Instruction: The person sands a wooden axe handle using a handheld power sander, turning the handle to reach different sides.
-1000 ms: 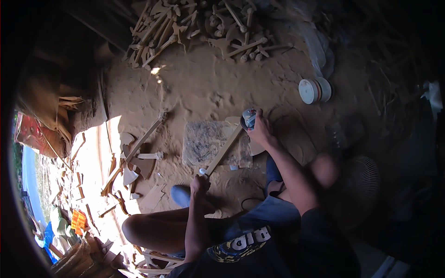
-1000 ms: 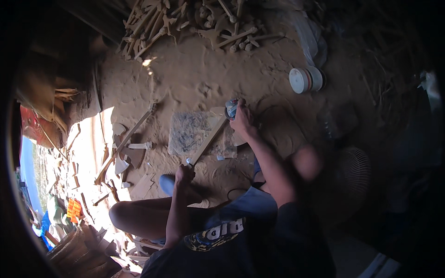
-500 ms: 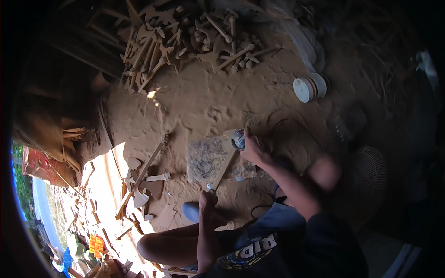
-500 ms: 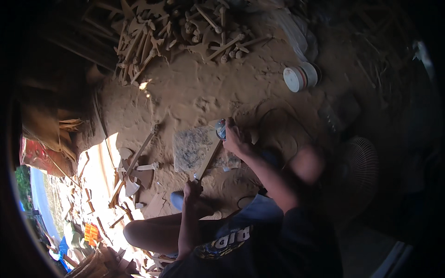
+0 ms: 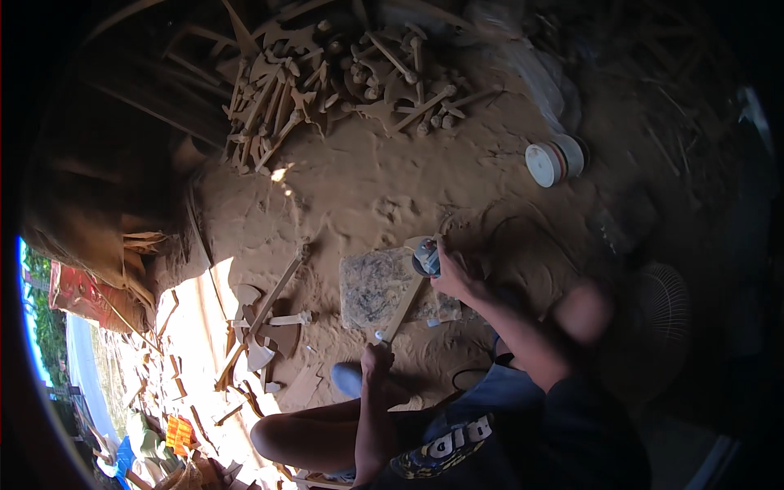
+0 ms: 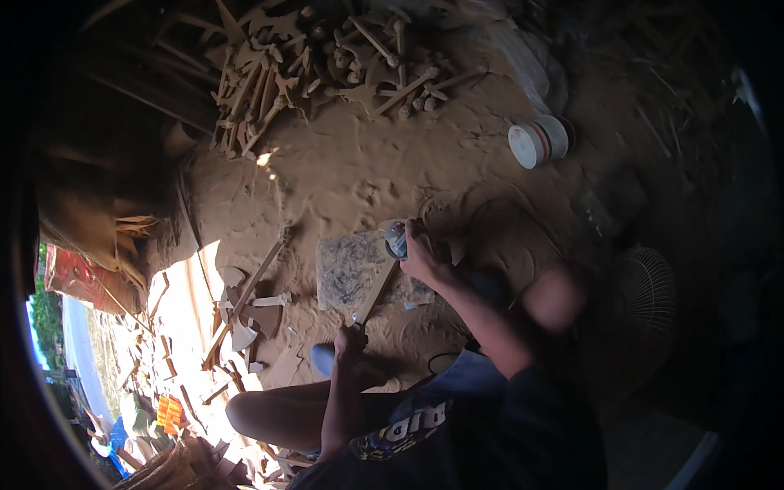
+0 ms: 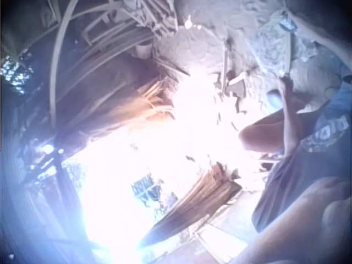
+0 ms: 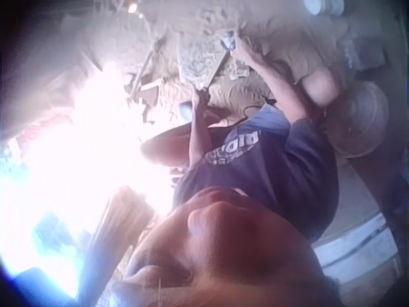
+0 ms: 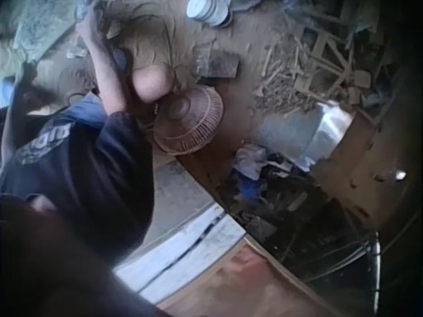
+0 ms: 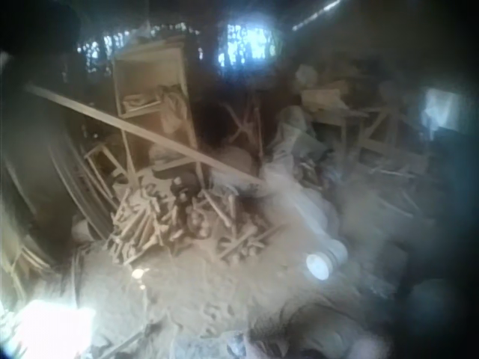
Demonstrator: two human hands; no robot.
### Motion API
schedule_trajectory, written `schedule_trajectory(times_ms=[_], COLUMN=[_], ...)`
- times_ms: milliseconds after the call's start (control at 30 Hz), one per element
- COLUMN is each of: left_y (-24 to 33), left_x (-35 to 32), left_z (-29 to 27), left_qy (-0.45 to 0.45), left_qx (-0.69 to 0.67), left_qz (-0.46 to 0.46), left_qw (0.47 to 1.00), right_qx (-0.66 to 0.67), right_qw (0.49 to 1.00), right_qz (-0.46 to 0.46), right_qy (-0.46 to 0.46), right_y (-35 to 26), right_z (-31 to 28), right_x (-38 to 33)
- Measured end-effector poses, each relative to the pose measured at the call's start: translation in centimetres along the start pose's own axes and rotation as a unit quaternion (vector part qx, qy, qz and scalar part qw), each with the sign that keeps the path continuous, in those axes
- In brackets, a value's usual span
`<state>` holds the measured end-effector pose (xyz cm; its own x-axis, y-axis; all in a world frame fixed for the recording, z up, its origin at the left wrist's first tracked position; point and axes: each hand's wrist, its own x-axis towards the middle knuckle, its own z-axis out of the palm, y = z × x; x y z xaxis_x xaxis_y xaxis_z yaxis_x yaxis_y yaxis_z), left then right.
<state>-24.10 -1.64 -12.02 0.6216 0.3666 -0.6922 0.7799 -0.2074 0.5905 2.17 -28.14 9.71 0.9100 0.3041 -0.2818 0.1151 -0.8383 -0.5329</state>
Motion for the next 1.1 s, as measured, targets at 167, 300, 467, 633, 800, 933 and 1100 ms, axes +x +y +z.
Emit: schedule_trajectory(times_ms=[167,300,467,633,800,933,1100], left_y=[-2.3,-4.4,-2.4,2.7,8.7,8.7,13.4], left_x=[3.3,3.9,-2.0,-4.2,-4.0,-3.2,-9.3], left_z=[2.5,2.6,3.3,3.8,7.6,6.2,9.4], left_qy=[0.035,0.026,-0.249,-0.169,-0.081,-0.013,-0.192], left_qx=[0.062,0.047,-0.491,-0.243,-0.046,0.030,-0.207], left_qz=[0.048,0.189,-0.009,0.131,0.190,0.144,0.036], left_qw=[0.996,0.980,0.835,0.946,0.977,0.989,0.959], right_qx=[0.010,0.058,0.118,0.235,0.360,0.563,0.672], right_qw=[0.993,0.986,0.962,0.938,0.891,0.810,0.719], right_qz=[0.024,0.064,0.071,0.027,-0.062,-0.052,0.020], right_qy=[0.115,0.145,0.237,0.254,0.271,0.157,0.176], right_y=[6.0,7.6,7.9,2.8,1.1,-0.6,6.1], right_z=[-0.1,-2.4,-4.7,-10.5,-17.8,-21.4,-21.1], right_x=[5.4,7.3,2.7,-1.1,-6.0,-9.3,-12.1])
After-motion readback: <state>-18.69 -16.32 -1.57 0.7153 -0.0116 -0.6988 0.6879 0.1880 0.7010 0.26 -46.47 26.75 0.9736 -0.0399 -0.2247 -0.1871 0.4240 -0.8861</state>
